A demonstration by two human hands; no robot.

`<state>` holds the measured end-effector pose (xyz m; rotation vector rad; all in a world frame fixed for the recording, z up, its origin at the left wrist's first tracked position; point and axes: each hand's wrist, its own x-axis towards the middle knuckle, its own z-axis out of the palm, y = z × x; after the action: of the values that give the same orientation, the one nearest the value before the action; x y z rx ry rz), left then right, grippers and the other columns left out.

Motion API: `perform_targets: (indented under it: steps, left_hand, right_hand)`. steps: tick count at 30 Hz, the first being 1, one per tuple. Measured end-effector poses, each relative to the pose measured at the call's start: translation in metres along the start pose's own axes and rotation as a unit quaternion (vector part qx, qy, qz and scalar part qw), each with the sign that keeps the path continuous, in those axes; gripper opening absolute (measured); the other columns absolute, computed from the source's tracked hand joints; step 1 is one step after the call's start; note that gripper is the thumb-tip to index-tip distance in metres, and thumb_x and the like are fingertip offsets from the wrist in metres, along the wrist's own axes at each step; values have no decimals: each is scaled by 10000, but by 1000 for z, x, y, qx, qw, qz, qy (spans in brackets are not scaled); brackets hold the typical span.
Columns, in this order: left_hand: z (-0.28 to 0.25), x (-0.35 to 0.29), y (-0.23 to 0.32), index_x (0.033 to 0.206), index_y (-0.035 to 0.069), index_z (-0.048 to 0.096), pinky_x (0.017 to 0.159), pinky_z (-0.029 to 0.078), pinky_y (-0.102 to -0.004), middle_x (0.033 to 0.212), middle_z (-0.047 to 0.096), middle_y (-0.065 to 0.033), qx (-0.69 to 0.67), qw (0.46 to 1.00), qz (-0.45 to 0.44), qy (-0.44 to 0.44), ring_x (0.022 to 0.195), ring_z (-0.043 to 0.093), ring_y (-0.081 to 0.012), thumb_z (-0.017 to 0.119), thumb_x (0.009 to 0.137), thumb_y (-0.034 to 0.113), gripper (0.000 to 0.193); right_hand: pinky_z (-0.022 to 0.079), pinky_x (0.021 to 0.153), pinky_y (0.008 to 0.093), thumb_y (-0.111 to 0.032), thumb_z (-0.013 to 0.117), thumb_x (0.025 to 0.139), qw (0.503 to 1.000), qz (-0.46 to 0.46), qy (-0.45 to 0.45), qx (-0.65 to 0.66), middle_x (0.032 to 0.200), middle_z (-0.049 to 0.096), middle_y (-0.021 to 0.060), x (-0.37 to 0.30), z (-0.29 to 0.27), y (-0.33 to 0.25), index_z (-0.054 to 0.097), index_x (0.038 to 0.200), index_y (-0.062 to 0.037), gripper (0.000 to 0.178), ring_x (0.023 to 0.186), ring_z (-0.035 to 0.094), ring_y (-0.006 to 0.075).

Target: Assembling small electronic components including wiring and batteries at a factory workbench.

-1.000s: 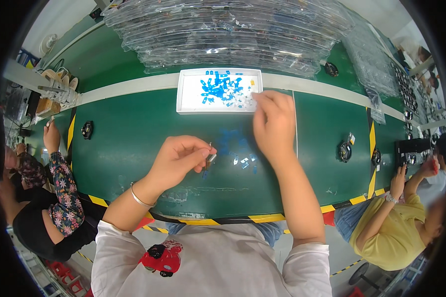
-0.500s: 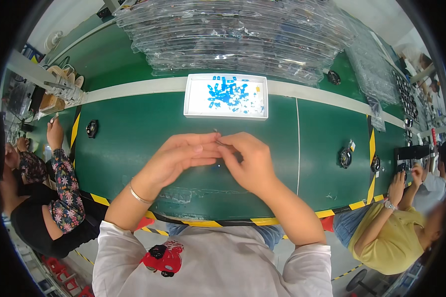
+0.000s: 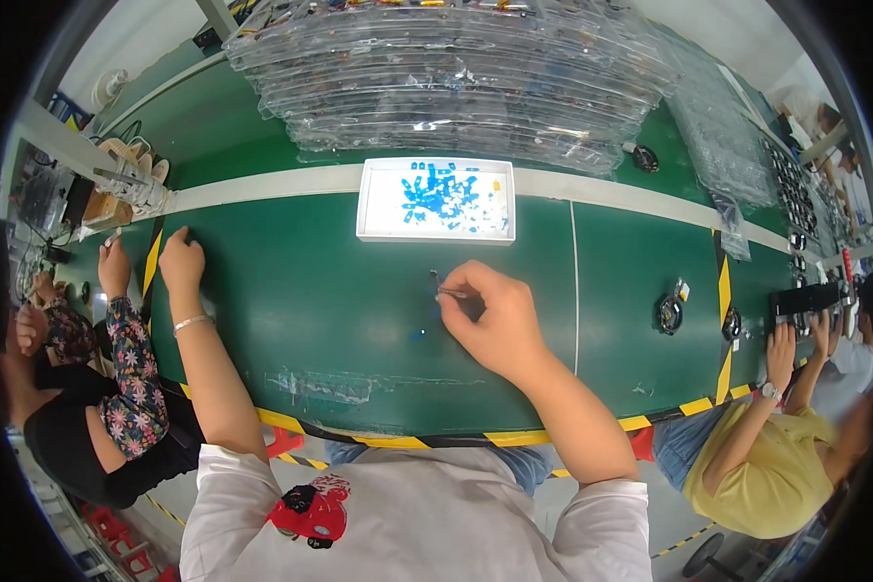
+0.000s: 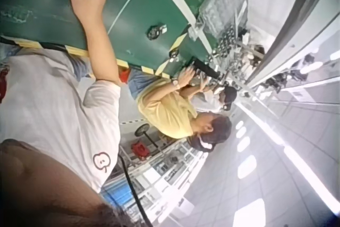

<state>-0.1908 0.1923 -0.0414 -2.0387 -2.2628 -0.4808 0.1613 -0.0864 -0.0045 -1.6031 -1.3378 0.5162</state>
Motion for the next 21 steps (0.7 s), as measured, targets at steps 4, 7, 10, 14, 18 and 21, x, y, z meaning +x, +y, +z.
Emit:
perform_targets:
  steps: [4,7,10,14,18,21]
  left_hand:
    - [-17,-37,58,1102,-22,633,941,449,-404,1117,623,-228,-138,972,181,-52,1064,575,-387,648,788,172,370]
    - [-42,-59,83,1090,-35,633,930,450,-403,1118,625,-226,-206,946,233,-95,1064,577,-381,664,787,169,366]
    - [-62,-58,75,1083,-8,643,847,482,-373,1054,646,-199,-220,945,197,-143,988,614,-312,706,760,203,390]
    - [-67,-55,66,1064,29,647,774,493,-353,969,639,-156,-196,932,170,-254,888,612,-272,747,721,218,404]
    - [-52,-92,101,1008,40,595,646,474,-309,889,574,-106,-220,895,319,-221,692,562,-205,786,678,170,403]
    - [-54,-116,126,989,39,548,572,449,-269,865,544,-91,-271,865,341,-249,593,526,-155,785,668,90,402]
  right_hand:
    - [497,673,239,9,651,764,998,44,-21,41,760,670,79,0,-1,1,559,806,-10,103,689,637,120]
    - [478,640,226,13,647,768,998,39,-21,36,730,648,60,1,-3,0,550,808,-14,108,660,608,97]
    - [457,610,220,15,651,769,999,30,-6,40,721,622,44,2,-3,-4,559,819,-15,109,645,574,84]
    - [449,605,219,11,665,774,999,25,-3,36,744,618,37,0,-2,-2,582,841,-13,109,665,569,82]
    - [461,629,223,9,675,774,999,13,-20,30,759,633,37,2,4,2,606,860,-6,111,701,585,87]
    - [476,649,233,21,664,791,999,28,-24,39,813,646,46,0,1,3,612,878,-2,104,724,595,98]
